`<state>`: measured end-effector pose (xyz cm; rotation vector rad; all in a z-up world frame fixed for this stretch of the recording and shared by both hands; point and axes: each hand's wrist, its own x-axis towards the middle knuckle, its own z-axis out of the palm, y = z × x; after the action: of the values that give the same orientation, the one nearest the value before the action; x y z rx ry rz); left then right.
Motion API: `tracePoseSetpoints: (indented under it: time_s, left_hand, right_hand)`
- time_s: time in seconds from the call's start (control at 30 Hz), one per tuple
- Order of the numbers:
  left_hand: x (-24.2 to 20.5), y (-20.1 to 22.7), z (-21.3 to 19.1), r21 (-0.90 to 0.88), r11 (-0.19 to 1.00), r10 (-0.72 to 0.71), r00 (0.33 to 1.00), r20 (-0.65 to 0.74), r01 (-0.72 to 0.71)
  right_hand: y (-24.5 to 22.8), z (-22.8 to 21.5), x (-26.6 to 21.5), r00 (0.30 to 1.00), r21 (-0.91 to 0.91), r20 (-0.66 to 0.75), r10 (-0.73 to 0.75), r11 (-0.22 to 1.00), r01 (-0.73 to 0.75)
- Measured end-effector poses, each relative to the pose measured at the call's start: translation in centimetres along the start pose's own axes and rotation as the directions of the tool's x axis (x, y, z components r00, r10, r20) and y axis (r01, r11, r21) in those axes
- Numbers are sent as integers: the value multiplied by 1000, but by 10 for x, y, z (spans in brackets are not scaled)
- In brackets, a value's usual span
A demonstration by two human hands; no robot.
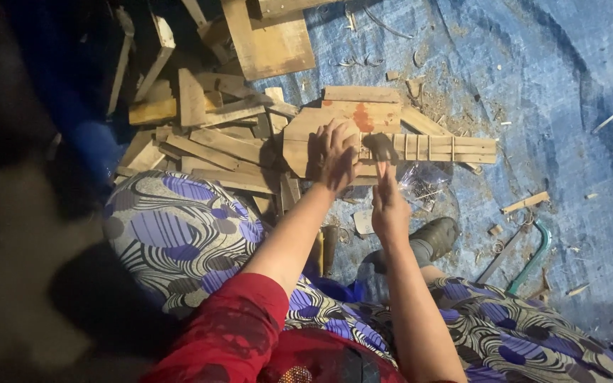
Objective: Assembling a wooden stringed instrument by positioning the neck and body, then hammering fasteners into the fretboard.
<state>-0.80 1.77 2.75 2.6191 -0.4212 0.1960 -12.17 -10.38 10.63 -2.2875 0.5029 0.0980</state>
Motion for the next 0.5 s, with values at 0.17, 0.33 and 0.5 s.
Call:
tracePoseSetpoints:
  time_s: [0.17,0.33,0.5]
  left_hand:
    - [-8,-3,14,12,998,59,998,21,-59]
    - [-4,-8,22,6,998,59,998,7,-59]
    - [-10,-8,6,13,999,49,998,32,-49]
  right_hand:
    - [-8,-5,-5,995,-61,80,61,997,-56]
    - [9,-2,-1,992,-49,77,103,994,-100]
    - [-47,-30,-16,999,-34,10,36,999,-35]
